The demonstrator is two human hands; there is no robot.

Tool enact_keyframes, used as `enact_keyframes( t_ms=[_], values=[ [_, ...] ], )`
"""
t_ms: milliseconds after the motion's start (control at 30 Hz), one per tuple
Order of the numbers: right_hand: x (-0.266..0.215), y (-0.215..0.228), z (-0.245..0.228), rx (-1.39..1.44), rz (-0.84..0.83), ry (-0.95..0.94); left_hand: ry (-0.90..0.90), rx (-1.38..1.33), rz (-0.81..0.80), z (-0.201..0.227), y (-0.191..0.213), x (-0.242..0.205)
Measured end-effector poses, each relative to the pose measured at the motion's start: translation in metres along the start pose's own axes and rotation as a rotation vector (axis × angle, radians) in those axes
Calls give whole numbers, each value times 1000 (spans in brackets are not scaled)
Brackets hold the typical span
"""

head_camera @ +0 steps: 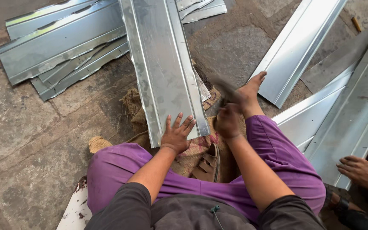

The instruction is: The person sits on the floor and uses a hammer to repeatedly strike a long metal sheet resting on a small metal block. They adjust the sheet's position and flip it over to work on different sections, while another person works on a separate piece nearby.

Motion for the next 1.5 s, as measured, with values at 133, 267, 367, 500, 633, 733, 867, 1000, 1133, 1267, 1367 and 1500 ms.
enact_keyframes(
  t_ms=[133, 267, 367, 500, 633, 733, 867, 1000, 1133, 1267, 1367, 1500],
  values=[
    [3, 19, 4, -2108, -633, 635, -14, -21, 26, 1, 4, 4],
    [3, 4, 7, -1778, -544, 697, -5, 4, -38, -1, 5, -1],
    [9, -10, 15, -1992, -848, 837, -3, -12, -64, 0, 12, -3],
    [15, 2, 18, -2315, -710, 456, 2, -13, -100, 1, 18, -1],
    [15, 19, 16, -1917, -543, 557, 13, 7, -82, 0, 18, -2],
    [19, 28, 13, -2470, -772, 410, -1, 37, -56, 3, 20, -3],
    [31, 31, 16, -2162, -819, 637, 9, -19, -98, 1, 19, 3],
    [20, 37, 19, -2245, -711, 578, -9, -14, 22, 4, 12, 2],
    [38, 17, 25, -2330, -705, 566, 0, -27, -26, 2, 14, 0],
    [33, 27, 23, -2031, -667, 643, -24, -5, 55, 3, 0, 3],
    [43, 38, 27, -2178, -684, 549, -35, 5, 78, 3, -4, 4],
    [71, 53, 27, -2389, -563, 372, -60, -27, 87, -8, 1, 5]
  ],
)
Point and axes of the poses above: each hand's wrist, its own x-axis towards the middle knuckle, its own y-axis out of the back of the hand, z = x × y, the point moved 1 cm from there along x, towards the middle knuckle, and after that the axes turned 14 degrees about y, right-handed, at the moved point
